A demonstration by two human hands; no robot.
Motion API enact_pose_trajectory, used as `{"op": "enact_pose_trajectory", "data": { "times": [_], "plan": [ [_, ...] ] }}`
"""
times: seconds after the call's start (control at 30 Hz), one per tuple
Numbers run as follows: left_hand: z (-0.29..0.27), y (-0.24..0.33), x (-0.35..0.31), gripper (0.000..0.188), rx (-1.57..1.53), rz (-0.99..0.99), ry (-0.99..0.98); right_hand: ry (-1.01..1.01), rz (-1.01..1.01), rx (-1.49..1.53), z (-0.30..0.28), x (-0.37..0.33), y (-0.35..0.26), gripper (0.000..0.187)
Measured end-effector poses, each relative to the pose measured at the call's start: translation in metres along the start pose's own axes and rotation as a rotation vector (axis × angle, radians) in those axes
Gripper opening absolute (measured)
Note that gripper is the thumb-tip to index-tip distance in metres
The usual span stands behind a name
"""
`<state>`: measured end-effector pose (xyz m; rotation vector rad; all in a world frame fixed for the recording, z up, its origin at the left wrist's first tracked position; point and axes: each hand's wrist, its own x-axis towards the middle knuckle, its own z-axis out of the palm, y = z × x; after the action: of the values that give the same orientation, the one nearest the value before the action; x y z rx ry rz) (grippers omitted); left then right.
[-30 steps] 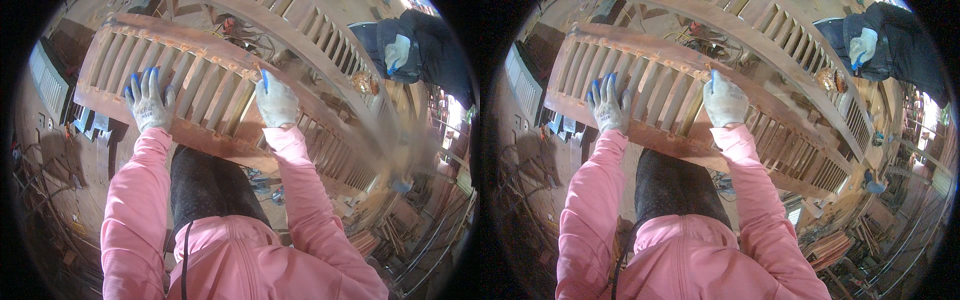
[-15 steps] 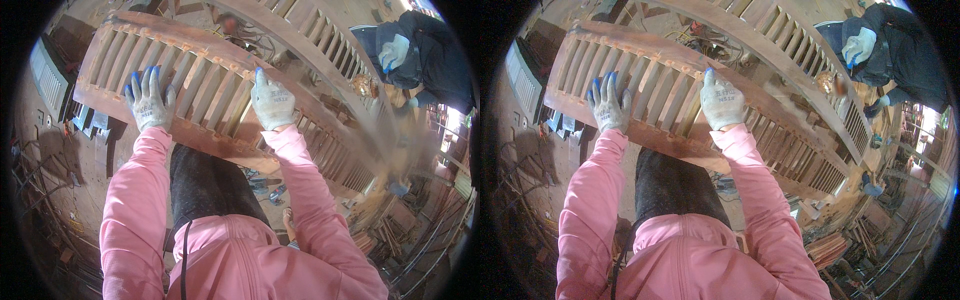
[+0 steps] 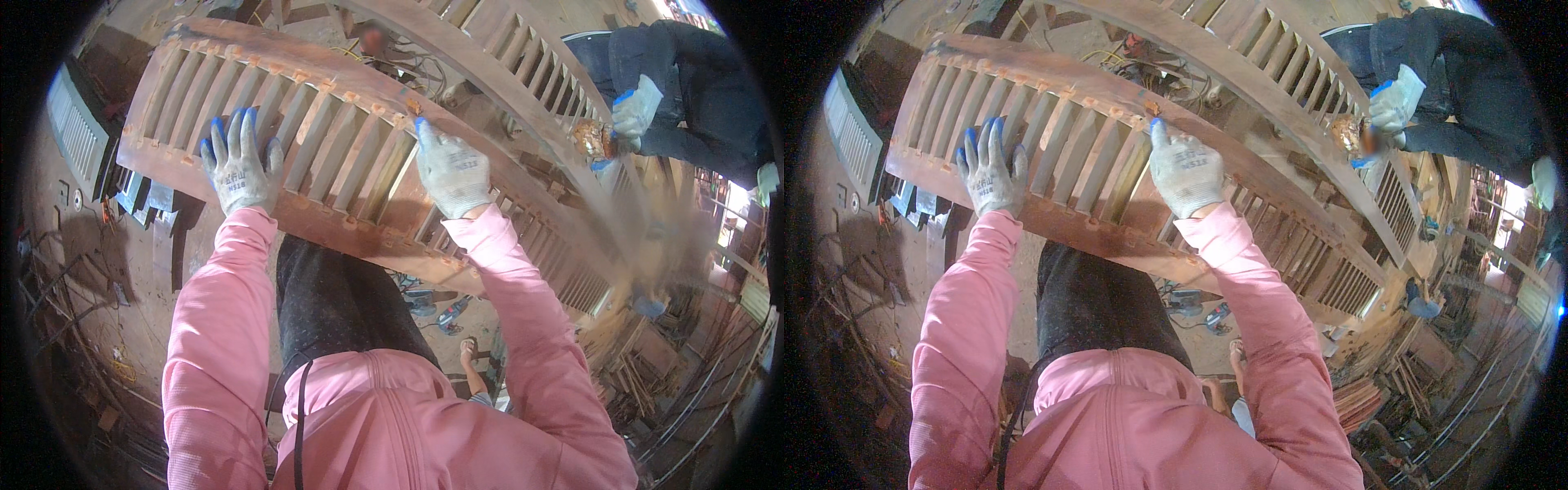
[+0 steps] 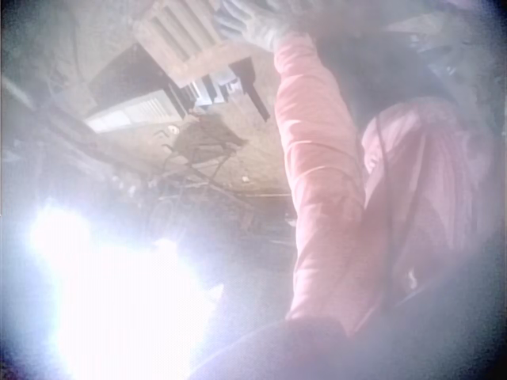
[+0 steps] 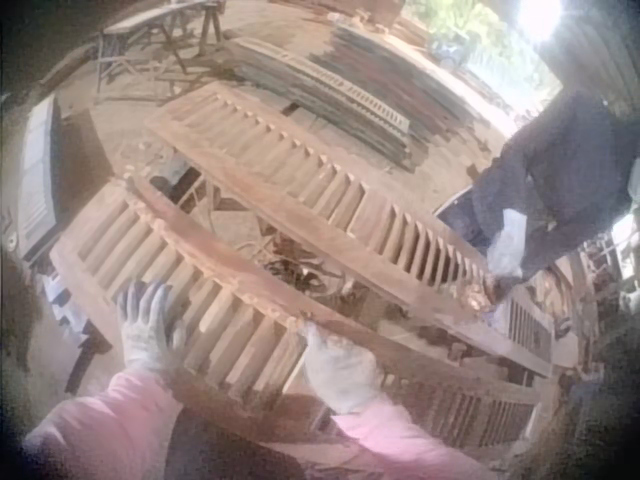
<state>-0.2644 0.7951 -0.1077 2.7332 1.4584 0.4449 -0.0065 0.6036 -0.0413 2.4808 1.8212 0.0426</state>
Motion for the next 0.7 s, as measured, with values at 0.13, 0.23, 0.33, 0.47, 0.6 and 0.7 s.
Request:
{"op": "enact_pose_trajectory", "data": {
  "times": [0.13,0.23,0.33,0.47,0.6,0.7],
  "plan": [
    [0.0,0.002,0.001,0.063,0.003,0.007,-0.009,-0.018,0.118,0.05,0.004,-0.005,0.005,0.042],
    [0.0,0.001,0.001,0.062,0.012,0.007,-0.006,-0.065,0.082,0.041,0.006,-0.008,0.001,0.043],
    [0.0,0.0,0.0,0.063,0.007,-0.002,-0.016,-0.073,0.078,0.062,-0.004,-0.003,0.001,0.043],
    [-0.001,0.001,0.001,0.064,-0.006,0.003,-0.028,0.038,0.074,0.1,-0.002,0.012,0.009,0.035],
    [-0.001,0.001,0.001,0.064,-0.005,0.006,-0.028,-0.044,0.033,0.041,-0.002,0.008,0.002,0.032],
    [-0.001,0.0,0.0,0.063,0.019,-0.003,-0.018,-0.014,0.01,0.096,-0.007,0.005,0.003,0.03]
  ]
}}
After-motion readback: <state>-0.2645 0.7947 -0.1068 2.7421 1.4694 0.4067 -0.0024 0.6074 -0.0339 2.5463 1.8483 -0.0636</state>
